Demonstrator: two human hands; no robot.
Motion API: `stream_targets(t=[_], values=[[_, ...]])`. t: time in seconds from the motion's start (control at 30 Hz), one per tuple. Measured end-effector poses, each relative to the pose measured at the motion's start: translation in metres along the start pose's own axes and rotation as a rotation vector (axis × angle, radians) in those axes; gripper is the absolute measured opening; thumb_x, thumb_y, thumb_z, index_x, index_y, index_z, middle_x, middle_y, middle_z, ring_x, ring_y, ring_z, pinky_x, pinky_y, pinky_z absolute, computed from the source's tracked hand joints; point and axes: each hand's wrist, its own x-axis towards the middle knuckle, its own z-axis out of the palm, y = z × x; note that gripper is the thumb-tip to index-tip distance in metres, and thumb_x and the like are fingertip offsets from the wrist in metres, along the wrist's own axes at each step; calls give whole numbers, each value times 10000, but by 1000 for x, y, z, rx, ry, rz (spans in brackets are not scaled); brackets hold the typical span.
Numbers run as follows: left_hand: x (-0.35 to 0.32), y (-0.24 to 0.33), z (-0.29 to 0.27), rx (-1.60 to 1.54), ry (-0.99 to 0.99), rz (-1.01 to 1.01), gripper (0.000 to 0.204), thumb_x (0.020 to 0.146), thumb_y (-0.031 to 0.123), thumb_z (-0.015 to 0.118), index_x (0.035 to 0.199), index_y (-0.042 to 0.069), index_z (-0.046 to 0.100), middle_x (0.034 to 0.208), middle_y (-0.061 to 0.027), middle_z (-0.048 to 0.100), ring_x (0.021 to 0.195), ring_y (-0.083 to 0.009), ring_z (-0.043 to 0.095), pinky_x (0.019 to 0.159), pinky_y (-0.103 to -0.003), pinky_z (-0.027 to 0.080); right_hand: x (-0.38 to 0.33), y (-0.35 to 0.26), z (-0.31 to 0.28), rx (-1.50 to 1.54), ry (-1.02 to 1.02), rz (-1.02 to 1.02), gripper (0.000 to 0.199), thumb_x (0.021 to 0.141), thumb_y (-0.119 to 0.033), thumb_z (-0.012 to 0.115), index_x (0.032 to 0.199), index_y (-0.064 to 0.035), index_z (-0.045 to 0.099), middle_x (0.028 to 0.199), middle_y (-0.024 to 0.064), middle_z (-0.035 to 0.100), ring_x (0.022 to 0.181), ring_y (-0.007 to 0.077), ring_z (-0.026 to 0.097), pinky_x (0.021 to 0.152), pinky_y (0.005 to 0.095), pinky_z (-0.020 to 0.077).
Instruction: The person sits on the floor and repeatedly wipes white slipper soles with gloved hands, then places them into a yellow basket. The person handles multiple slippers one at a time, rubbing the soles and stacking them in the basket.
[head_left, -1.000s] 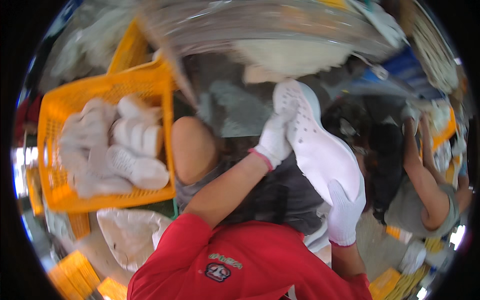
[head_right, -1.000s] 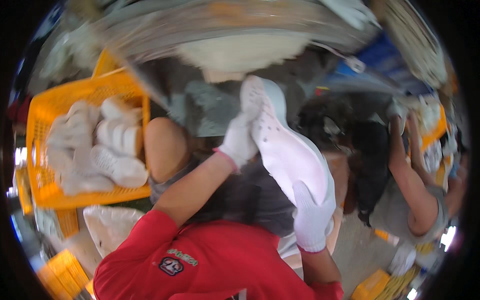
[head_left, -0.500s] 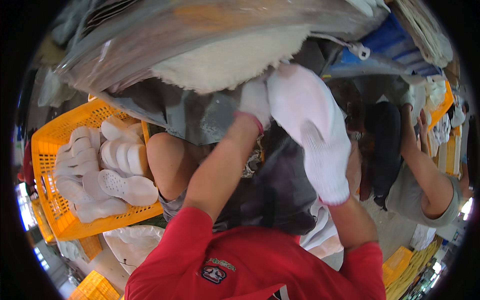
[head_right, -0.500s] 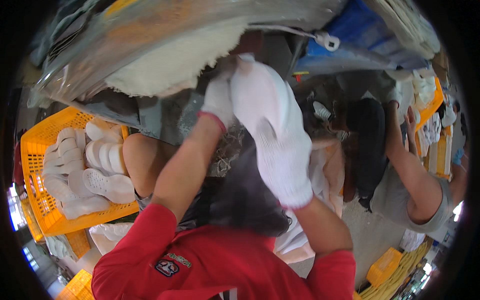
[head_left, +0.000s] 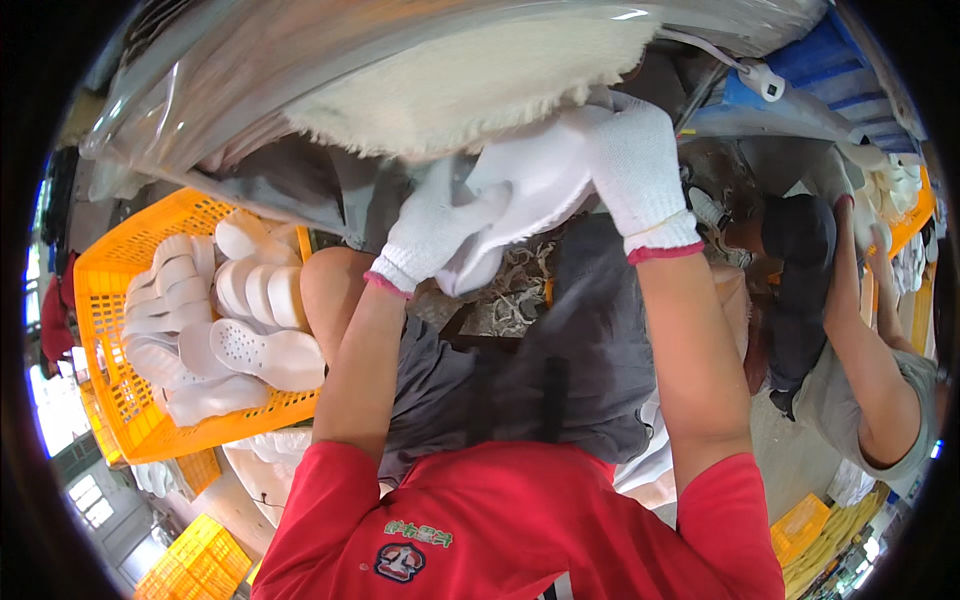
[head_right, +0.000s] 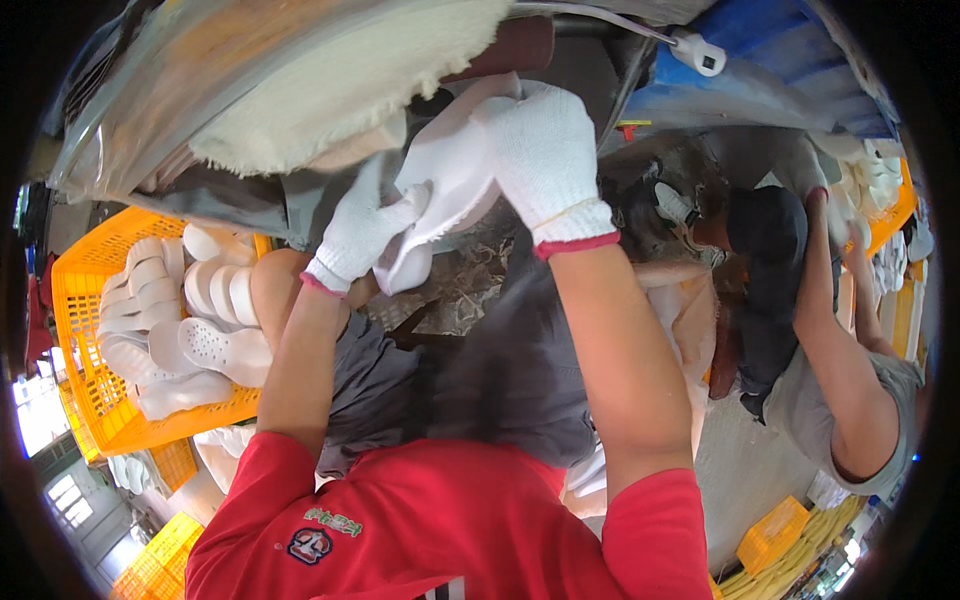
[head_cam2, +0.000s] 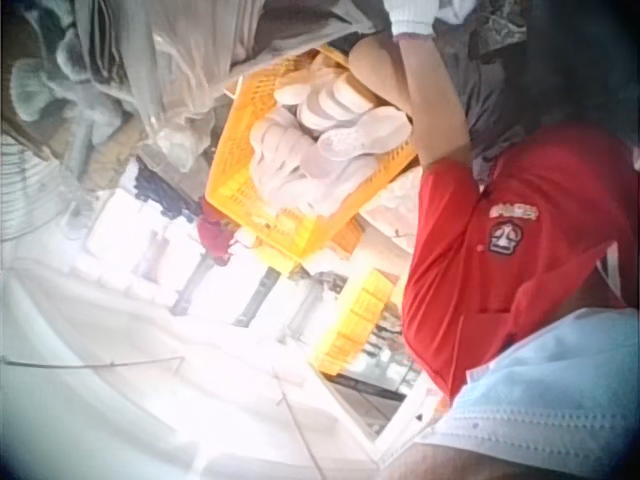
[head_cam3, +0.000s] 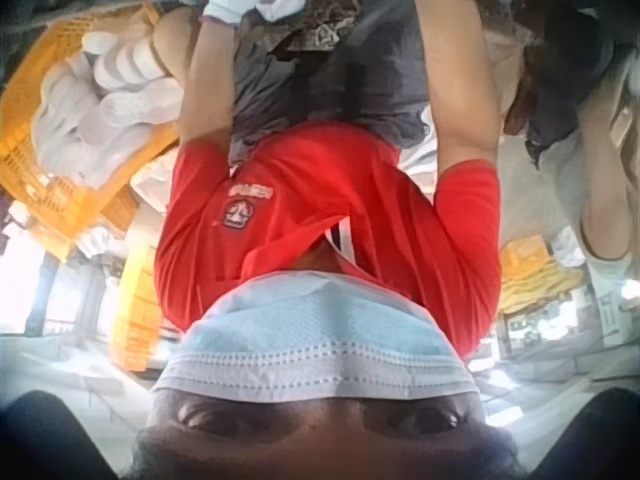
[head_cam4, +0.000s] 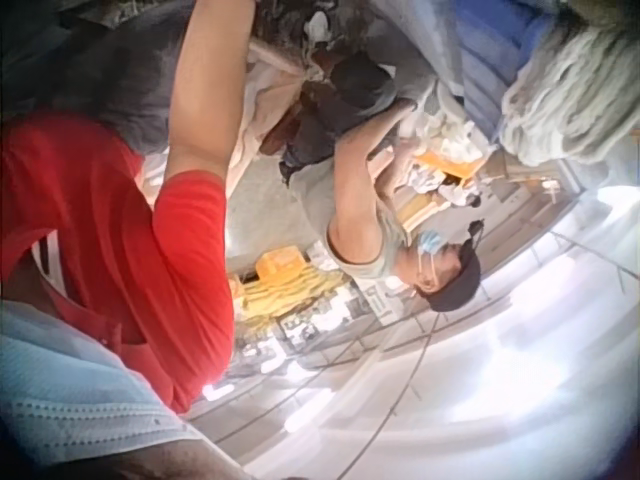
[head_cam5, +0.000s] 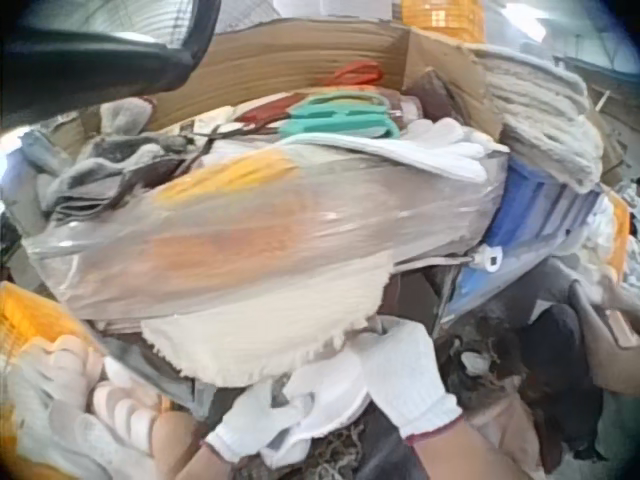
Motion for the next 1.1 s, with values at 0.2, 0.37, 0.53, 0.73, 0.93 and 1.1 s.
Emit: stream_targets(t=[0.2,0.37,0.53,0.73,0.93,1.1], values=[[-15,28,35,-867,-277,-44,573,1051,376,792,1431,-33,663,1163,-74,777,989,-120,716,898,-284,586,7,-26,-16,370,-122,279,327,936,-279,769,1062,22,774,978,195,795,880,341,778,799,406,605],[-9,76,90,-1327,-82,-197,461,1074,397,783,1282,-12,731,1131,-39,773,993,-126,725,889,-300,587,-50,-78,-81,679,-288,657,629,945,-200,836,1463,69,600,1302,185,732,1148,228,720,989,340,578],[2,112,125,-1303,39,-394,682,1054,571,752,1357,-38,701,1204,-97,764,1046,-196,746,938,-341,597,-94,-93,-118,458,39,562,952,881,-121,899,1667,91,404,1579,256,582,1399,281,635,1110,353,557],[33,115,127,-1415,84,-356,614,1111,543,663,1357,-20,690,1254,-82,766,1066,-228,757,950,-369,603,-75,-74,-86,225,173,425,1021,849,-145,875,1702,40,345,1587,275,570,1437,356,621,1182,411,511],[69,84,124,-707,130,-19,622,1125,552,632,1399,-5,677,1305,-85,740,1126,-222,729,968,-383,595,-70,-51,-47,210,254,425,928,862,-180,828,1663,24,407,1562,285,585,1426,419,621,1165,440,523],[94,72,134,-1417,33,-243,550,1187,493,521,1506,60,637,1420,-85,725,1266,-269,689,1108,-420,542,-59,-23,-25,-8,321,207,886,866,-310,822,1604,40,481,1425,301,681,1243,475,708,1035,468,596]])
